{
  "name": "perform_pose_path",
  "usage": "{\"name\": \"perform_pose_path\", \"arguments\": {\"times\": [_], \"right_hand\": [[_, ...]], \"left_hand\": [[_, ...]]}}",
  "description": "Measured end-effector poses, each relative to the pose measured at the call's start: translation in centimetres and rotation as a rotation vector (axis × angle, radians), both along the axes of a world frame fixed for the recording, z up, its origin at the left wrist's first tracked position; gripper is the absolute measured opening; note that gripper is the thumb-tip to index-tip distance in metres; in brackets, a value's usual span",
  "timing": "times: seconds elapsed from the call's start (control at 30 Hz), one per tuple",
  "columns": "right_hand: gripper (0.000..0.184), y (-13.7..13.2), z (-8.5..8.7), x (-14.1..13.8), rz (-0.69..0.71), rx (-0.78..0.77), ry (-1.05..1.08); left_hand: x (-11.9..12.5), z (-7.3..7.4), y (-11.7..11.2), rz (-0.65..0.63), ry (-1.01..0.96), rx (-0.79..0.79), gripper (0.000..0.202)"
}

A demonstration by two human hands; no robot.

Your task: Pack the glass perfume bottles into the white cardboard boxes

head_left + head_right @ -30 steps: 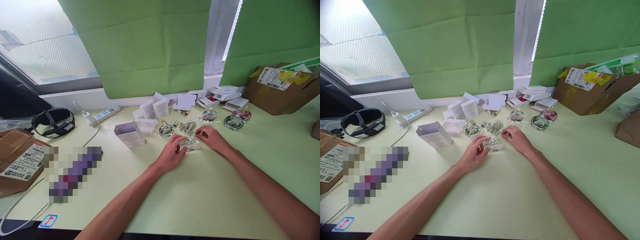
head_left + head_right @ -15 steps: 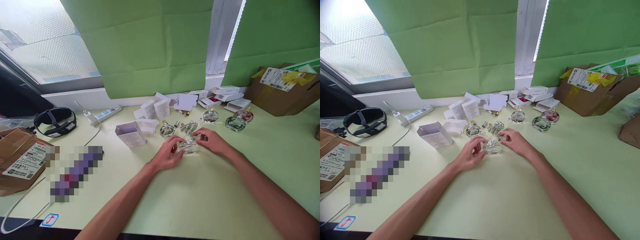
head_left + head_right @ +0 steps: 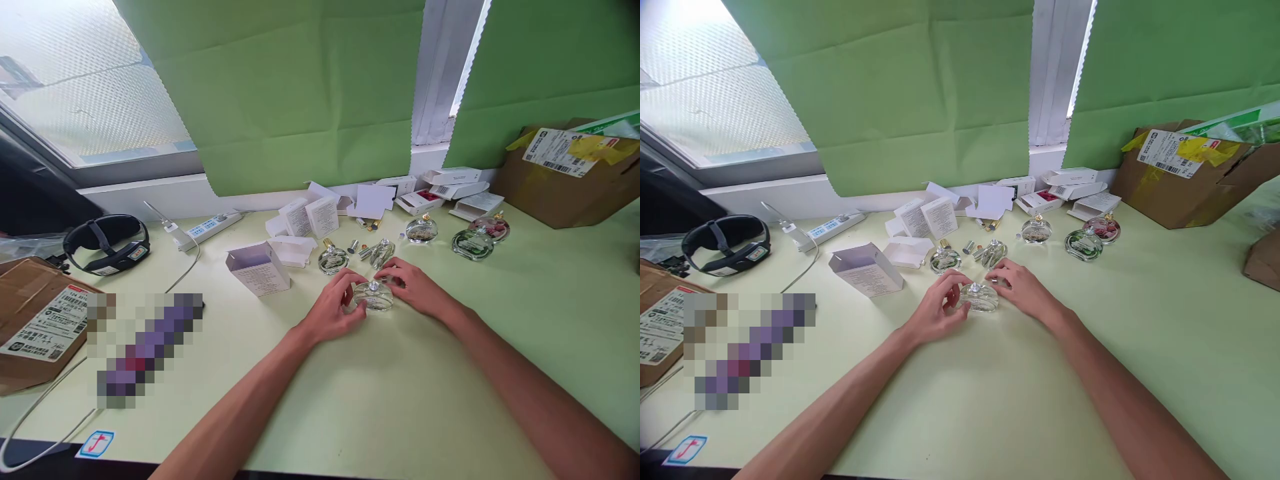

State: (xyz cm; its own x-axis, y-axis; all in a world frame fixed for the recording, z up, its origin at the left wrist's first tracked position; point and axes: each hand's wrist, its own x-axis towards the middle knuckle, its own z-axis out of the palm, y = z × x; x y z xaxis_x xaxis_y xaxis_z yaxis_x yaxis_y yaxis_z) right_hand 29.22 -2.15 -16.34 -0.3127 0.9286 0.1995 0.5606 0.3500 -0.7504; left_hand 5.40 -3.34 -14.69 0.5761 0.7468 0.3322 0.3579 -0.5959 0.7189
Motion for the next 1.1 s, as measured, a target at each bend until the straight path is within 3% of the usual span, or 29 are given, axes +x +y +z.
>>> {"name": "perform_pose_path", "arguments": {"times": [0.13,0.33,0.47,0.8,1.1], "right_hand": [[0.016,0.0,-0.2,0.2,-0.055,-0.052,0.144],[0.036,-0.7,0.8,1.9,-0.151,-0.187,0.556],[0.024,-1.2,1.7,2.5,-0.104,-0.275,0.744],[0.028,-1.9,2.5,1.9,-0.049,-0.459,0.879],[0.022,-2.2,3.0,1.3,-0.019,-0.317,0.885]], "left_hand": [[-0.1,0.0,0.0,0.004,0.010,0.006,0.033],[0.0,-0.2,0.1,0.008,0.023,0.028,0.033],[0.1,-0.3,0.0,0.013,0.029,0.038,0.033],[0.1,-0.3,-0.1,0.016,0.029,0.064,0.033],[0.0,-0.5,-0.1,0.005,0.007,0.065,0.034]]}}
